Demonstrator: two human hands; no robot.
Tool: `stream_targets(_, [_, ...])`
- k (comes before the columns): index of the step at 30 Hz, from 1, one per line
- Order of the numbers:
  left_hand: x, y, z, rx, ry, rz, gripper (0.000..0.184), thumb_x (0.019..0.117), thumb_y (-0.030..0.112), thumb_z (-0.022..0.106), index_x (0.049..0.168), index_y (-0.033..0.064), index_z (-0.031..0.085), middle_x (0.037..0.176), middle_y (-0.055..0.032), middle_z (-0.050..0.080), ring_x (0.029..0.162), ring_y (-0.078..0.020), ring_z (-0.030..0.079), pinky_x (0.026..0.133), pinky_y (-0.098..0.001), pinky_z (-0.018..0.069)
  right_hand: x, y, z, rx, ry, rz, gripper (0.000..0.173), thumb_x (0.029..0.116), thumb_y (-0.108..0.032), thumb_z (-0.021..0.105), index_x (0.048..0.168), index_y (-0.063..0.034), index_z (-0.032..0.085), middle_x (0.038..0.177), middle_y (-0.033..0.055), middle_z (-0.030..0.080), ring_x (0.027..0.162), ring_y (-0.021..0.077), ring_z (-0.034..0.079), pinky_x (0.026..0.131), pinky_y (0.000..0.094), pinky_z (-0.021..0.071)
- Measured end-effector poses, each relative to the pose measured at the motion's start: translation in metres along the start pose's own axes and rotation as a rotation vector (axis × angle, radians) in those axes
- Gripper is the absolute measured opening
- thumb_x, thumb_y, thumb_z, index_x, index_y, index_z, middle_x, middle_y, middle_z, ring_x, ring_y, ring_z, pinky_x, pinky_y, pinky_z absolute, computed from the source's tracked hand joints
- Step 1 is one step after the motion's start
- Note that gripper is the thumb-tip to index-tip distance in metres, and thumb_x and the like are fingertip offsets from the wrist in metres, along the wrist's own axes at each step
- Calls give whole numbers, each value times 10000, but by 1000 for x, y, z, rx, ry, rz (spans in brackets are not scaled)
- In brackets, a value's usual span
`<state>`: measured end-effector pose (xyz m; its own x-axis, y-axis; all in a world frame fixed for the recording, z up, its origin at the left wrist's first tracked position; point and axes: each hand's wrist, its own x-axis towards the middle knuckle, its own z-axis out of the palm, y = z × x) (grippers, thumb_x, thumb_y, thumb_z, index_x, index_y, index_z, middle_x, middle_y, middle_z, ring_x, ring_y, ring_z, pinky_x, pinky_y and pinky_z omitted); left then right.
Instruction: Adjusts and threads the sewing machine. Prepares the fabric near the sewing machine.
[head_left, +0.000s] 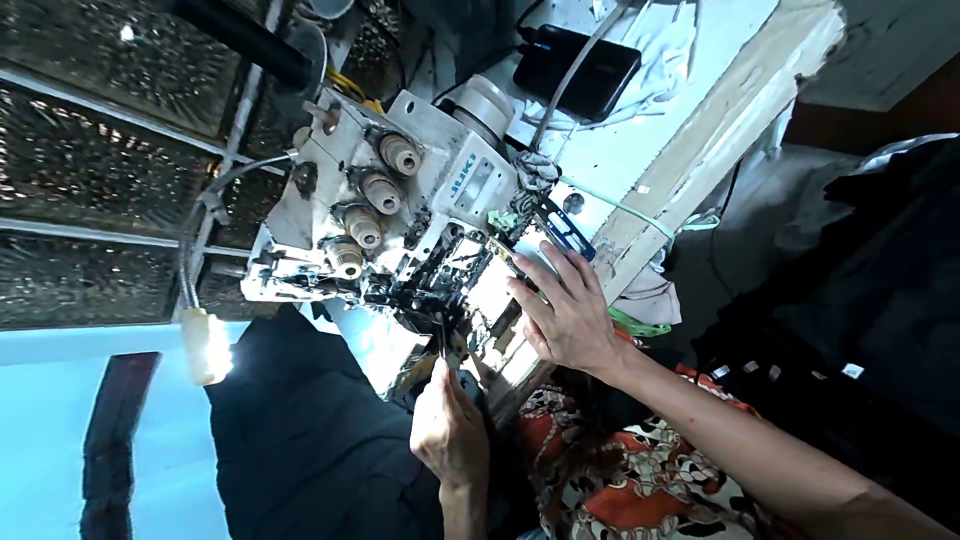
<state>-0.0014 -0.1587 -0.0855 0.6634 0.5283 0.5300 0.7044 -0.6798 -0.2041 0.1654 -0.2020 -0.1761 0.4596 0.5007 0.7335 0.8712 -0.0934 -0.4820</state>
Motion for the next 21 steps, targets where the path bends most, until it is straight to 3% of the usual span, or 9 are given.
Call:
stream_targets(8, [4,-17,11,-1,14,97,247,997,24,538,1063,-106,737,856,-232,741,755,-347,735,681,-404,570,0,-1,-1,-16,-17,2,361,934,-250,503,1176,-144,749,1408,137,634,1376,393,512,1117,547,373])
stream_targets(21, [-12,-28,10,14,-41,104,274,1006,29,529,1145,-121,711,823,-239,725,706,-339,724,643,-406,564,1,0,-3,-6,-20,4,356,924,-253,516,1161,-136,754,1394,138,644,1364,401,521,1105,555,383])
